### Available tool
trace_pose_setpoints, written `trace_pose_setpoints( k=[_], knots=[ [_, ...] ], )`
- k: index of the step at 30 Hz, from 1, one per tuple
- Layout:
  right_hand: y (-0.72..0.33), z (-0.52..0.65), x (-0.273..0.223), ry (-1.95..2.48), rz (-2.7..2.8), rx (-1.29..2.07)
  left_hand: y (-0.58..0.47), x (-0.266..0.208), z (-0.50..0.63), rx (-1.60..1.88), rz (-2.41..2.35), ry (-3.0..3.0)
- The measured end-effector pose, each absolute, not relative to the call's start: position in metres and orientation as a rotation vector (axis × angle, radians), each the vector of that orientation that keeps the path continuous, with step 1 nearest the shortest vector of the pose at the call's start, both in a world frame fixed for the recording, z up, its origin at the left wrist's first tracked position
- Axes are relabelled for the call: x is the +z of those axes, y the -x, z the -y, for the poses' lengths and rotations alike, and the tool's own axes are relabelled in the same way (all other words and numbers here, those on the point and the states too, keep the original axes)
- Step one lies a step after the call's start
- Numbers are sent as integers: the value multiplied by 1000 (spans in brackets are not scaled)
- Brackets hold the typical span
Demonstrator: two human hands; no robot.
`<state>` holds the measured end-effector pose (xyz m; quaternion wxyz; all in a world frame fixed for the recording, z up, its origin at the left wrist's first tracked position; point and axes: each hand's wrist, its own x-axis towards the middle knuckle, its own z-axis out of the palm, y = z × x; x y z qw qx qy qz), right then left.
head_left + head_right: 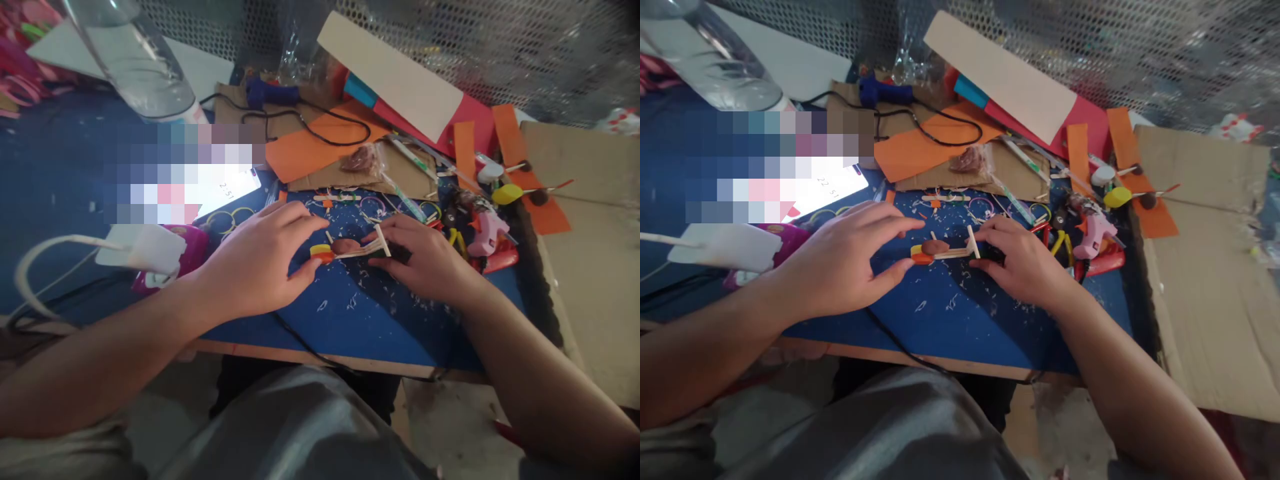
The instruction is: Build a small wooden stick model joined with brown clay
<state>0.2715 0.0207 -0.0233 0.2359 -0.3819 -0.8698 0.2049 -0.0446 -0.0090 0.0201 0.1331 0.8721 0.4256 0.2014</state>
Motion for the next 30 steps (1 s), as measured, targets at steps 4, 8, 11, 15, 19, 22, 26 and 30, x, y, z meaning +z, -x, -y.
trace_pose_setpoints(
  k=[4,8,11,15,19,22,26,30],
  knots=[
    [-272,-18,-21,1064,2411,526,42,13,9,554,-1194,-2498],
    [-272,-18,-21,1057,2409,515,42,12,6,551,-1167,-2497],
    [-272,-17,-22,1073,2401,515,44,14,4,592,-1131,-2504],
    [-272,-17,-22,1084,2400,513,44,18,3,670,-1126,-2509],
    [-273,-18,-22,1083,2394,526,42,20,3,735,-1173,-2487],
    [-274,-18,-22,1097,2394,526,40,20,4,818,-1197,-2471],
    [-274,-18,-21,1088,2394,523,40,22,5,961,-1177,-2456],
    [-274,-19,-21,1070,2403,504,40,25,6,1204,-1013,-2470]
  ],
)
